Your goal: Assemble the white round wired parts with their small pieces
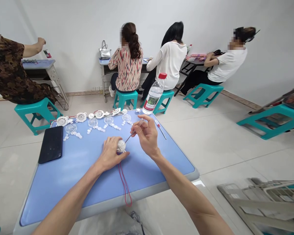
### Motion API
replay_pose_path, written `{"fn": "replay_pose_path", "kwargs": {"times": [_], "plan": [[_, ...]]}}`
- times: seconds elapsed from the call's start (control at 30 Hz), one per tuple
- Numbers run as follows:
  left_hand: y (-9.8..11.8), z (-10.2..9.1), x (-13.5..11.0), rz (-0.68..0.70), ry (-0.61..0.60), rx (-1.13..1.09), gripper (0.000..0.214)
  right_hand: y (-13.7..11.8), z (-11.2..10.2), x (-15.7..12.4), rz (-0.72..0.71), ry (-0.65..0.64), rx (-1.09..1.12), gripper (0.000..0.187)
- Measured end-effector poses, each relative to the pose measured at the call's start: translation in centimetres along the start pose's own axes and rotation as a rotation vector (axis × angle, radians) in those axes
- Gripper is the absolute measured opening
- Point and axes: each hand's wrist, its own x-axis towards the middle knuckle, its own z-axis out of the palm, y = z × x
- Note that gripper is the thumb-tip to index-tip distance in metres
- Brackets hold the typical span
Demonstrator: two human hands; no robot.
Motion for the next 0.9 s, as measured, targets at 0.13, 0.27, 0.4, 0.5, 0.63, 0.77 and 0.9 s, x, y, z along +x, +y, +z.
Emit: {"fn": "replay_pose_path", "kwargs": {"times": [0.13,0.27,0.4,0.5,0.63,0.77,0.9], "plan": [[0.08,0.01,0.01,-0.001,0.003,0.019,0.045,0.11,0.02,-0.39,-0.095,-0.051,-0.095,0.029],[0.07,0.05,0.03,0.006,0.011,0.031,0.044,0.27,0.06,-0.6,-0.147,-0.084,-0.156,0.033],[0.03,0.1,0.01,0.013,0.015,0.034,0.044,0.36,0.11,-0.72,-0.194,-0.084,-0.177,0.036],[0.09,0.09,0.0,0.012,0.016,0.043,0.042,0.35,0.15,-0.77,-0.218,-0.072,-0.193,0.037],[0.22,0.04,-0.01,0.001,0.006,0.048,0.042,0.31,0.17,-0.8,-0.237,-0.106,-0.235,0.037],[0.27,0.06,-0.06,0.0,0.009,0.052,0.043,0.2,0.23,-0.83,-0.307,-0.117,-0.294,0.036],[0.3,0.13,-0.1,0.008,0.004,0.058,0.043,0.06,0.45,-0.91,-0.382,-0.137,-0.313,0.039]]}}
